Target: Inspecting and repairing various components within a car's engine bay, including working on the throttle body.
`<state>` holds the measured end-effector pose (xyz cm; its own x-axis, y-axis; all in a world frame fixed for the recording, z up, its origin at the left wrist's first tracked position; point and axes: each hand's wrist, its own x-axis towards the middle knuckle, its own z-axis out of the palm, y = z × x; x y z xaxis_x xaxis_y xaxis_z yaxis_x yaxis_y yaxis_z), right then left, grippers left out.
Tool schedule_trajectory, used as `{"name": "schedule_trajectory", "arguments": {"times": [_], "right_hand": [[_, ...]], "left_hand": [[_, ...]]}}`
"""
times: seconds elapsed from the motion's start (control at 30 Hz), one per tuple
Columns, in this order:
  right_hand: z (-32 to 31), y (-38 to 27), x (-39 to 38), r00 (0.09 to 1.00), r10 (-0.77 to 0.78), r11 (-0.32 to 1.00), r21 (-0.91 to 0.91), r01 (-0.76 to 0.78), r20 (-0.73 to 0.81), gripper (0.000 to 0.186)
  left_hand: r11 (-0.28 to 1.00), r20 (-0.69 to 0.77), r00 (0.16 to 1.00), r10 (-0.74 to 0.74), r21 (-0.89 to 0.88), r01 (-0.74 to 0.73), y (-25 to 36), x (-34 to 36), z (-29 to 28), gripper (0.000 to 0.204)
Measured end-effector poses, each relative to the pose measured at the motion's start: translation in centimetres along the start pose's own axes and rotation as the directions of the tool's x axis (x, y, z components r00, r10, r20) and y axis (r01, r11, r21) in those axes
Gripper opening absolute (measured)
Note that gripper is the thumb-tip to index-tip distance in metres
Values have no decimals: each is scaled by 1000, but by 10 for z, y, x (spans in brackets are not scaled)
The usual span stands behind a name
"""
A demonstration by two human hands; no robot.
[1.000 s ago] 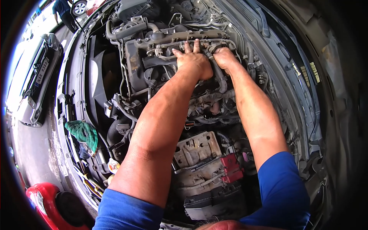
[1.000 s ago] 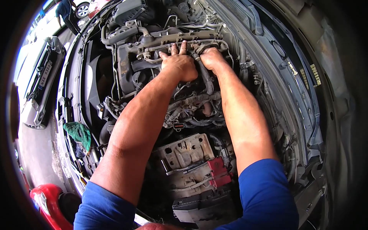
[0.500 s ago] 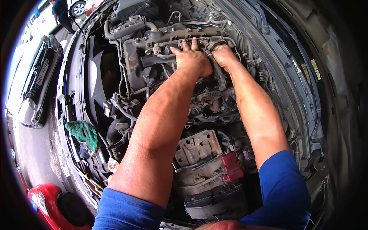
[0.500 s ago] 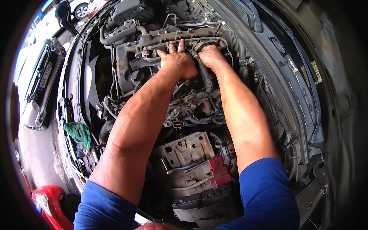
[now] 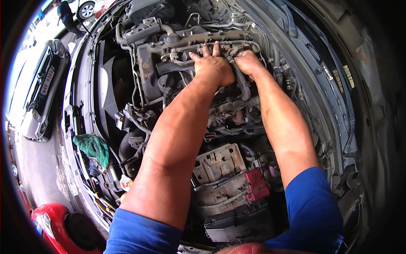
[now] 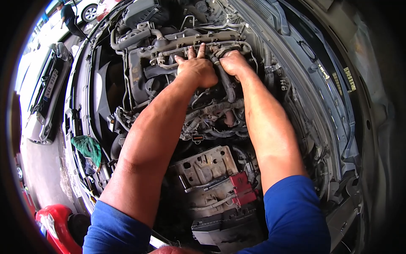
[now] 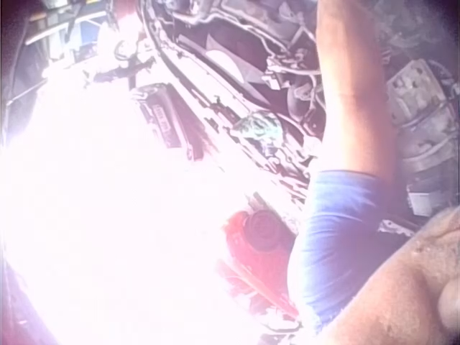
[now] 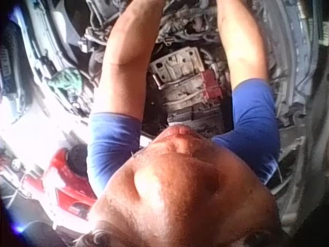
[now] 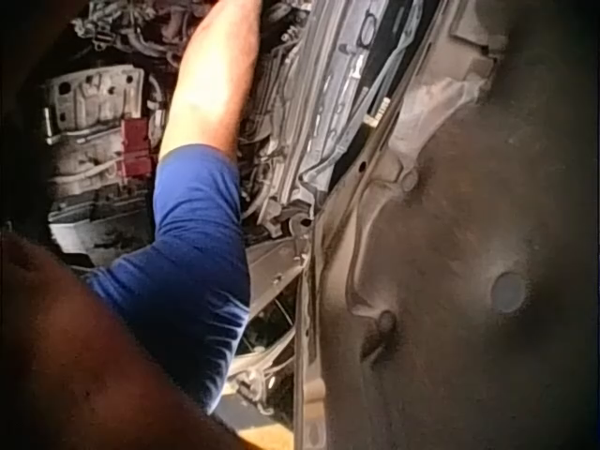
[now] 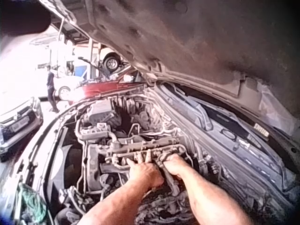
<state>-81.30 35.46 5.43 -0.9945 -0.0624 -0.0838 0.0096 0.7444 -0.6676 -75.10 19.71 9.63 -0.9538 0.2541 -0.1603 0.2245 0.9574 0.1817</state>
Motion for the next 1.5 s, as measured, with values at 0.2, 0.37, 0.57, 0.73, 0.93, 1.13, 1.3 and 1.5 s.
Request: {"name": "schedule_trajectory", "arguments": {"times": [0.2, 0.37, 0.57, 0.73, 0.93, 1.13, 1.3, 1.5], "right_hand": [[2, 17, 2, 999, 33, 935, 354, -20, -33, 30], [9, 19, 2, 992, -45, 939, 334, 82, -118, 55], [-1, 17, 3, 995, -65, 996, 61, 70, -78, 82], [4, 7, 0, 994, -88, 996, 29, 90, -68, 84], [-2, -1, -8, 992, 41, 994, -95, -52, -116, 85], [1, 15, -7, 995, -94, 983, 152, 98, -33, 76], [3, 0, -14, 983, -129, 992, -6, 130, -131, 71], [-3, 11, -11, 984, -157, 979, 121, 167, -89, 72]], "left_hand": [[1000, 74, 997, -27, -6, 28, 7, -1, -7, 72], [998, 56, 996, -67, 12, 67, 11, 2, -5, 72], [999, -88, 995, 44, -4, -44, 2, 1, 6, 68], [1000, -64, 998, 19, 14, -18, -4, -1, 3, 73], [998, -150, 988, 17, 61, -8, 2, -4, 10, 80], [998, -76, 995, 58, -21, -60, -2, -10, 4, 71], [1000, -147, 989, -7, 8, 8, 2, -9, 8, 71], [995, -134, 987, 95, -23, -99, -2, -7, 4, 68]]}}
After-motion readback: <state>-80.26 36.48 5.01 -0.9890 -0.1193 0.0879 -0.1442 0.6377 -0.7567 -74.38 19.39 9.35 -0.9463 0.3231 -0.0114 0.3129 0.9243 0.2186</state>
